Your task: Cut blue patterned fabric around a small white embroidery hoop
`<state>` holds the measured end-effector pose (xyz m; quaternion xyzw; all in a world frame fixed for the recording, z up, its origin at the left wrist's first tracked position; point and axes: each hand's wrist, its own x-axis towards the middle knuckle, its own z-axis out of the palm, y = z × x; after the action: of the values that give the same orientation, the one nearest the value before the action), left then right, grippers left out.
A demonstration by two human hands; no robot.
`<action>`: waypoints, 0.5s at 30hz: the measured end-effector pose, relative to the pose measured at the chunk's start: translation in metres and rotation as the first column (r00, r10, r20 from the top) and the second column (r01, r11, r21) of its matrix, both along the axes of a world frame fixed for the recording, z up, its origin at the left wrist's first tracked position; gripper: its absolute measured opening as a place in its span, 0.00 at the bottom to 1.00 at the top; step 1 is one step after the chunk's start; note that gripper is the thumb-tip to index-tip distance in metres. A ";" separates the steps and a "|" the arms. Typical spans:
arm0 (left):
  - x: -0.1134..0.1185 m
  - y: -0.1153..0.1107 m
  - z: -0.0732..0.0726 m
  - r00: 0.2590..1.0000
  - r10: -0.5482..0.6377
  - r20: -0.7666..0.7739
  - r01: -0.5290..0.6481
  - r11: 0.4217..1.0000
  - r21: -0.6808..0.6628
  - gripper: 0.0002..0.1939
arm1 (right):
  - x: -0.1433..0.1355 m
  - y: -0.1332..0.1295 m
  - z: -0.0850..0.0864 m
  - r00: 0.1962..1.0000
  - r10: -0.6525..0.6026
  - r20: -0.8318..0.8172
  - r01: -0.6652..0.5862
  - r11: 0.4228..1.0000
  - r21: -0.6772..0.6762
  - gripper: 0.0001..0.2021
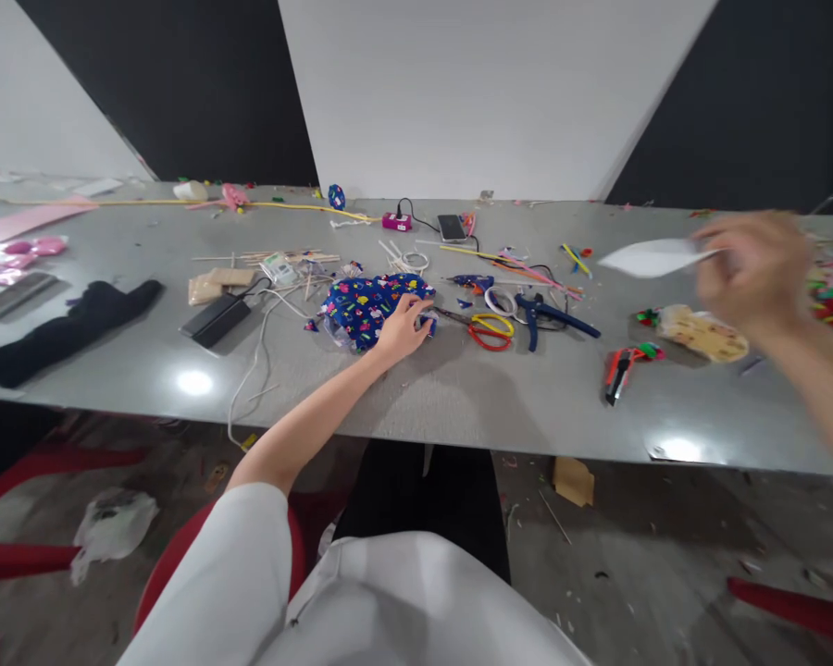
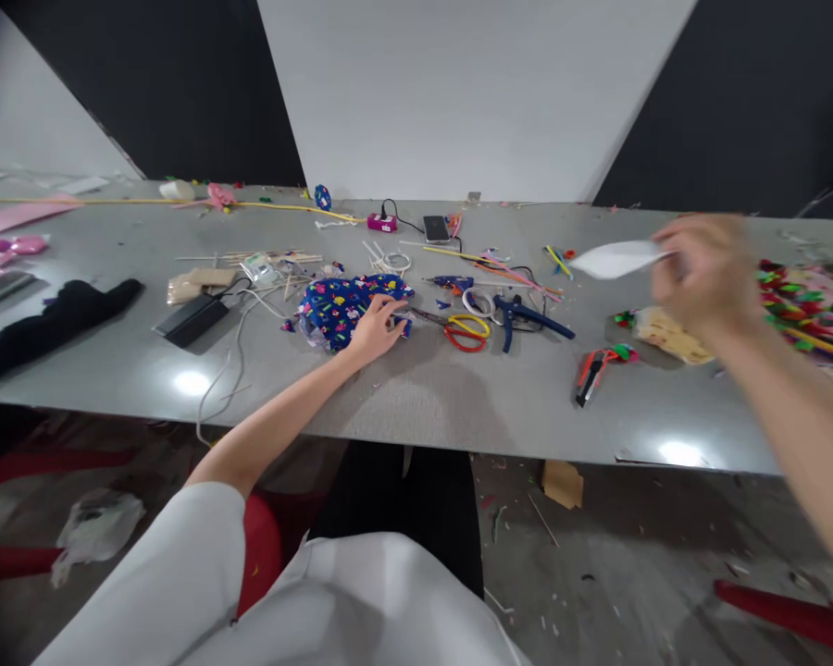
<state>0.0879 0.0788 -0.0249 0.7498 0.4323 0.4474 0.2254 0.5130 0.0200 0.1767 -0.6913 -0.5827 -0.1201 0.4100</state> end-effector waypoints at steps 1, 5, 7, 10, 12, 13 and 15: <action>0.000 -0.009 0.013 1.000 -0.007 -0.011 0.008 1.000 0.030 0.17 | -0.024 -0.012 -0.008 0.993 0.121 -0.008 -0.121 0.988 -0.099 0.16; 0.002 -0.076 0.078 0.953 -0.302 0.017 0.300 0.949 0.093 0.20 | -0.117 -0.094 -0.045 0.807 0.553 -0.209 -0.590 0.733 -0.338 0.14; 0.004 -0.122 0.102 0.833 -0.552 0.044 0.554 0.832 -0.033 0.24 | -0.152 -0.130 -0.058 0.644 0.662 -0.382 -0.765 0.544 -0.346 0.16; 0.002 -0.188 0.116 0.733 -0.675 0.084 0.675 0.705 -0.218 0.33 | -0.187 -0.160 -0.071 0.481 0.647 -0.592 -0.874 0.307 -0.376 0.21; -0.001 -0.220 0.111 0.827 -0.554 0.094 0.539 0.736 -0.410 0.27 | -0.199 -0.168 -0.080 0.472 0.583 -0.662 -0.882 0.317 -0.349 0.22; -0.003 -0.232 0.106 0.877 -0.473 0.083 0.453 0.758 -0.469 0.20 | -0.203 -0.171 -0.085 0.478 0.549 -0.686 -0.875 0.365 -0.318 0.22; -0.007 -0.249 0.095 0.913 -0.395 0.100 0.391 0.781 -0.487 0.12 | -0.207 -0.178 -0.097 0.441 0.493 -0.750 -0.869 0.445 -0.218 0.22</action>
<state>0.0806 -0.1698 0.0704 0.7412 0.3680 0.2612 0.4970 0.3056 -0.1582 0.0801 -0.4592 -0.6690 0.4717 0.3451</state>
